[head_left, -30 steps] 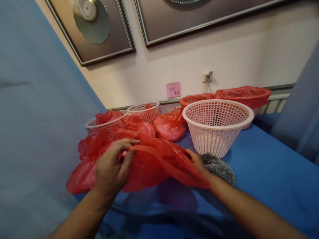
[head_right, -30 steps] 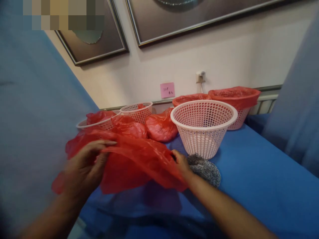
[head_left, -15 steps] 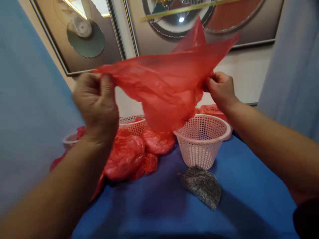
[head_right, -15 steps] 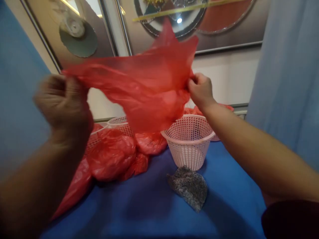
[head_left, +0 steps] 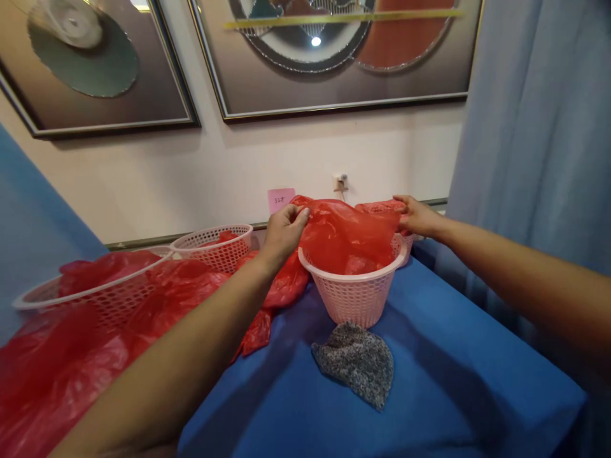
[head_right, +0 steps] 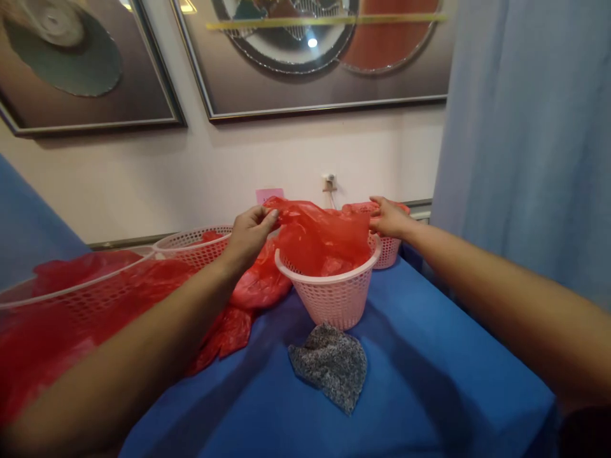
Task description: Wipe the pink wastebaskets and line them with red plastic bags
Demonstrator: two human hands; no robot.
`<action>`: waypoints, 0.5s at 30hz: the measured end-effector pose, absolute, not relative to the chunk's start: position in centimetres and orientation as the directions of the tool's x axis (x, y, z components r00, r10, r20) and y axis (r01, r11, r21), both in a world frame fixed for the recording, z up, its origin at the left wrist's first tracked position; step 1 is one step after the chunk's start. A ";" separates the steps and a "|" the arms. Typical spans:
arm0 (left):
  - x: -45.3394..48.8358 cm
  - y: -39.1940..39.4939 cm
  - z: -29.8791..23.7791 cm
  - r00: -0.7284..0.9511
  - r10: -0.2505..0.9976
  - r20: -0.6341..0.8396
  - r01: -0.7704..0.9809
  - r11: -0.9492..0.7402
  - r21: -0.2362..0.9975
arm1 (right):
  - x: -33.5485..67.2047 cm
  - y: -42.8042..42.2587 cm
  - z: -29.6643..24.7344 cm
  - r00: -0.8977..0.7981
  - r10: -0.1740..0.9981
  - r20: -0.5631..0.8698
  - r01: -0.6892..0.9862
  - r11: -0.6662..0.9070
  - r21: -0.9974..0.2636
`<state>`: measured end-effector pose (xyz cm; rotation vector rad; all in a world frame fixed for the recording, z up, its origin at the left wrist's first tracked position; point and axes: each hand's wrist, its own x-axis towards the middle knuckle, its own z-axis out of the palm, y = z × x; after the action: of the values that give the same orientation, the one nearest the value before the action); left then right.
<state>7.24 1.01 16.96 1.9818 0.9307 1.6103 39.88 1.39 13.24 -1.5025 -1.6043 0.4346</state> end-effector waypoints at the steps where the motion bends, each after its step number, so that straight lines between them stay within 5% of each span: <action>1: 7.9 1.2 17.0 0.117 0.733 0.670 0.189 -0.679 0.710 | 39.8 1.4 13.3 0.092 0.911 0.402 0.630 0.259 -0.732; 7: 11.7 1.5 17.5 0.146 0.848 0.510 -0.277 -0.460 0.844 | 38.3 0.6 13.3 -0.103 0.891 0.442 0.627 0.403 -0.667; 15: 11.3 2.4 21.4 -0.111 0.680 0.725 -0.389 -0.701 0.598 | 38.1 -2.5 14.7 -0.465 0.806 0.367 0.470 0.576 -0.669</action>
<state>11.32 2.41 21.42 1.4369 0.3352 1.8886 38.07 -2.53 14.75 -1.0125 -2.1329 0.6410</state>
